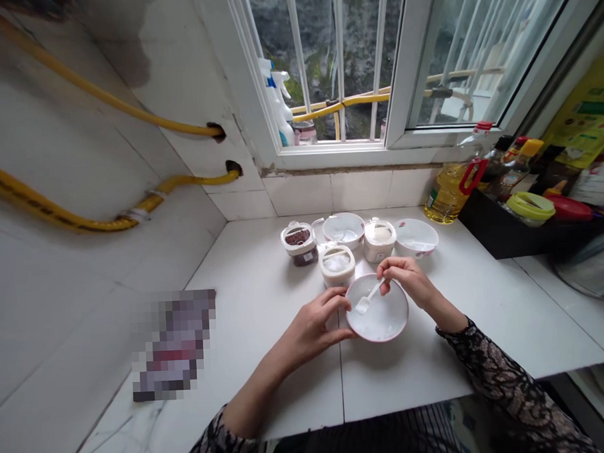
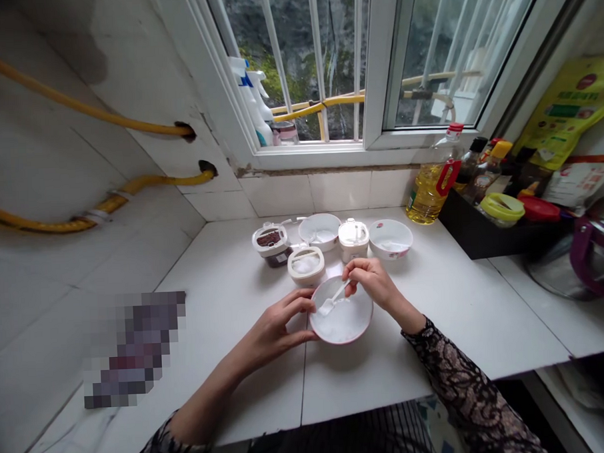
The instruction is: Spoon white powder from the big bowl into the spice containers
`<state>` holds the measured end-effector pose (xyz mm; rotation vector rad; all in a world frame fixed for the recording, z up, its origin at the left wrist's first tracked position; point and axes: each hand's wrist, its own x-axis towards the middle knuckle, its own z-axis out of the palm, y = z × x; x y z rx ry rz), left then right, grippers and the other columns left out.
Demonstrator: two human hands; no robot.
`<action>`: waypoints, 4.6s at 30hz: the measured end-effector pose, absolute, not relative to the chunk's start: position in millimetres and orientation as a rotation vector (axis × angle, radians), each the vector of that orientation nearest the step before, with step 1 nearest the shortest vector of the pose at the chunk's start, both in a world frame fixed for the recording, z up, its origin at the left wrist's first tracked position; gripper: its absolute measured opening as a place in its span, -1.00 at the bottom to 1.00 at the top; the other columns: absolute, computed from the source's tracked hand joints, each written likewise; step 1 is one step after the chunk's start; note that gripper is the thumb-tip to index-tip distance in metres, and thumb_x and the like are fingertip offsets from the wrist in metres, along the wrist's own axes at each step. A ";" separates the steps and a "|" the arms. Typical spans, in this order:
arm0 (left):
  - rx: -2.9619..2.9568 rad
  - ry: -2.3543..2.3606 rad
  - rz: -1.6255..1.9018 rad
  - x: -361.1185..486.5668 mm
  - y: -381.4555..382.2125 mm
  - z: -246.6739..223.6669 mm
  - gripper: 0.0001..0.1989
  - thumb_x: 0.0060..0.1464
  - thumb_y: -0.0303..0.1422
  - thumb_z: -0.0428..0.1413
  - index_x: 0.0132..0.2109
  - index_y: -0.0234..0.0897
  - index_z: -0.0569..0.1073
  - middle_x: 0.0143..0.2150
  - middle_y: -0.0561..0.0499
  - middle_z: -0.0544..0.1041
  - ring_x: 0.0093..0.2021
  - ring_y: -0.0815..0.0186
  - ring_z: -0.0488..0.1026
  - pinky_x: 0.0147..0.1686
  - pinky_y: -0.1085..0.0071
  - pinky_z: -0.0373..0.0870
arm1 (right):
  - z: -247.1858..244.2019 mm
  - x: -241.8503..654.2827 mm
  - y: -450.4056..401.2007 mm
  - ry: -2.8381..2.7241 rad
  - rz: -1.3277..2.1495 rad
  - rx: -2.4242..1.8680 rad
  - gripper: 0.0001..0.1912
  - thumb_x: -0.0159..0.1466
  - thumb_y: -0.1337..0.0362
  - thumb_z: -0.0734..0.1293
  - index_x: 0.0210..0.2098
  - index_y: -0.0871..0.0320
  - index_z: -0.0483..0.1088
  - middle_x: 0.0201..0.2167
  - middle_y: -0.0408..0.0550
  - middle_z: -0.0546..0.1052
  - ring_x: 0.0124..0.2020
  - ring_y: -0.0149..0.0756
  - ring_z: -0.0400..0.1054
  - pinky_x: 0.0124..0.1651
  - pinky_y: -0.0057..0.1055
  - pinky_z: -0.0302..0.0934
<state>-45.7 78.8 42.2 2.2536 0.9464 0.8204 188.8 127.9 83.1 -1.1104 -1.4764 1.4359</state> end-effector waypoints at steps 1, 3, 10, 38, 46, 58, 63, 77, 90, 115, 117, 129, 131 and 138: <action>2.254 0.948 0.821 -45.6 78.7 42.2 -0.75 0.12 -0.22 0.23 -0.14 -0.21 0.38 0.11 -0.16 0.41 0.07 0.11 0.44 -0.04 0.22 0.43 | 82.8 189.8 129.1 -1.459 1.442 -1.109 -0.87 0.00 0.30 0.26 -0.55 0.19 0.43 -0.72 -0.15 0.48 -0.63 -0.38 0.32 -0.41 -0.41 0.24; 2.257 0.948 0.828 -45.6 78.6 41.9 -0.75 0.11 -0.24 0.24 -0.13 -0.21 0.38 0.11 -0.16 0.41 0.06 0.12 0.44 -0.04 0.22 0.43 | 81.9 191.3 131.5 -1.431 1.436 -1.099 -0.88 0.01 0.28 0.27 -0.53 0.18 0.43 -0.71 -0.15 0.48 -0.61 -0.36 0.34 -0.37 -0.39 0.25; 2.255 0.937 0.841 -44.9 79.5 41.4 -0.75 0.12 -0.24 0.24 -0.12 -0.21 0.39 0.10 -0.16 0.42 0.07 0.11 0.44 -0.03 0.20 0.43 | 78.9 183.4 136.2 -1.414 1.209 -1.030 -0.83 0.19 0.18 0.28 -0.34 0.16 0.39 -0.50 -0.08 0.58 -0.40 -0.26 0.49 -0.20 -0.29 0.33; 2.252 0.944 0.831 -45.7 77.9 42.1 -0.74 0.12 -0.23 0.23 -0.12 -0.21 0.38 0.12 -0.15 0.41 0.09 0.11 0.43 -0.02 0.20 0.43 | 78.1 184.3 120.2 -2.341 0.427 -0.907 -0.78 0.20 0.48 0.14 -0.45 0.11 0.34 -0.63 -0.22 0.46 -0.53 -0.33 0.29 0.04 -0.13 0.16; 2.275 0.928 0.842 -45.5 78.3 41.0 -0.74 0.13 -0.22 0.22 -0.12 -0.22 0.37 0.11 -0.15 0.41 0.07 0.13 0.43 -0.03 0.21 0.43 | 82.5 179.9 114.5 -2.229 0.756 -1.005 -0.76 0.14 0.49 0.13 -0.48 0.11 0.35 -0.66 -0.20 0.50 -0.47 -0.29 0.35 -0.05 -0.26 0.21; 2.270 0.934 0.835 -45.8 78.1 42.1 -0.74 0.13 -0.22 0.23 -0.13 -0.22 0.37 0.11 -0.15 0.41 0.06 0.12 0.44 -0.05 0.22 0.43 | 85.0 185.5 119.6 -1.751 1.231 -1.149 -0.84 0.09 0.36 0.18 -0.51 0.15 0.38 -0.70 -0.19 0.44 -0.60 -0.38 0.34 -0.40 -0.46 0.22; 2.265 0.929 0.837 -45.7 78.7 40.9 -0.74 0.12 -0.24 0.24 -0.12 -0.22 0.37 0.11 -0.15 0.41 0.06 0.12 0.44 -0.05 0.22 0.43 | 81.1 184.6 121.3 -1.741 1.153 -1.199 -0.84 0.06 0.34 0.18 -0.54 0.15 0.38 -0.72 -0.20 0.43 -0.60 -0.38 0.32 -0.42 -0.47 0.19; 2.256 0.934 0.843 -45.5 78.5 41.8 -0.75 0.13 -0.23 0.23 -0.12 -0.21 0.38 0.12 -0.15 0.41 0.09 0.12 0.43 -0.02 0.21 0.43 | 76.5 177.4 116.7 -2.248 0.729 -1.020 -0.77 0.16 0.47 0.12 -0.46 0.11 0.35 -0.67 -0.23 0.48 -0.54 -0.35 0.31 0.16 -0.12 0.08; 2.254 0.939 0.834 -45.6 78.5 42.8 -0.74 0.11 -0.23 0.24 -0.13 -0.22 0.39 0.11 -0.14 0.41 0.06 0.13 0.44 -0.04 0.23 0.43 | 84.6 187.0 124.4 -1.583 1.423 -1.144 -0.85 0.04 0.28 0.22 -0.52 0.17 0.41 -0.72 -0.17 0.46 -0.62 -0.39 0.31 -0.41 -0.45 0.21; 2.270 0.927 0.867 -43.4 77.9 44.4 -0.73 0.11 -0.23 0.24 -0.13 -0.22 0.36 0.10 -0.17 0.41 0.07 0.11 0.43 -0.04 0.21 0.43 | 94.2 175.5 118.2 -1.951 0.151 -0.905 -0.81 0.35 0.39 0.14 -0.25 0.09 0.36 -0.40 -0.09 0.60 -0.32 -0.23 0.43 0.17 -0.10 0.08; 2.267 0.937 0.851 -43.9 77.8 44.8 -0.73 0.12 -0.24 0.24 -0.13 -0.22 0.36 0.11 -0.17 0.40 0.06 0.12 0.44 -0.05 0.21 0.43 | 95.1 181.6 118.8 -1.917 0.241 -0.967 -0.82 0.33 0.37 0.14 -0.30 0.07 0.35 -0.51 -0.13 0.57 -0.34 -0.20 0.41 0.12 -0.12 0.12; 2.258 0.929 0.845 -46.7 79.0 39.9 -0.74 0.13 -0.22 0.23 -0.10 -0.21 0.38 0.13 -0.15 0.41 0.09 0.11 0.43 -0.01 0.20 0.44 | 78.2 173.8 108.8 -2.351 0.593 -0.933 -0.77 0.21 0.48 0.14 -0.39 0.11 0.37 -0.59 -0.18 0.51 -0.48 -0.30 0.37 0.12 -0.10 0.12; 2.256 0.931 0.846 -46.8 79.0 39.5 -0.74 0.13 -0.22 0.22 -0.10 -0.21 0.38 0.12 -0.15 0.42 0.08 0.12 0.44 -0.03 0.20 0.44 | 81.5 172.8 105.7 -2.288 0.700 -0.962 -0.75 0.20 0.48 0.13 -0.41 0.10 0.38 -0.60 -0.18 0.53 -0.43 -0.28 0.40 0.08 -0.15 0.16; 2.243 0.942 0.820 -45.8 78.1 43.6 -0.75 0.14 -0.20 0.21 -0.13 -0.21 0.39 0.11 -0.15 0.42 0.08 0.12 0.44 -0.04 0.22 0.44 | 84.7 177.7 109.6 -1.953 0.981 -1.126 -0.78 0.16 0.41 0.16 -0.49 0.13 0.40 -0.61 -0.13 0.55 -0.42 -0.28 0.43 -0.11 -0.29 0.26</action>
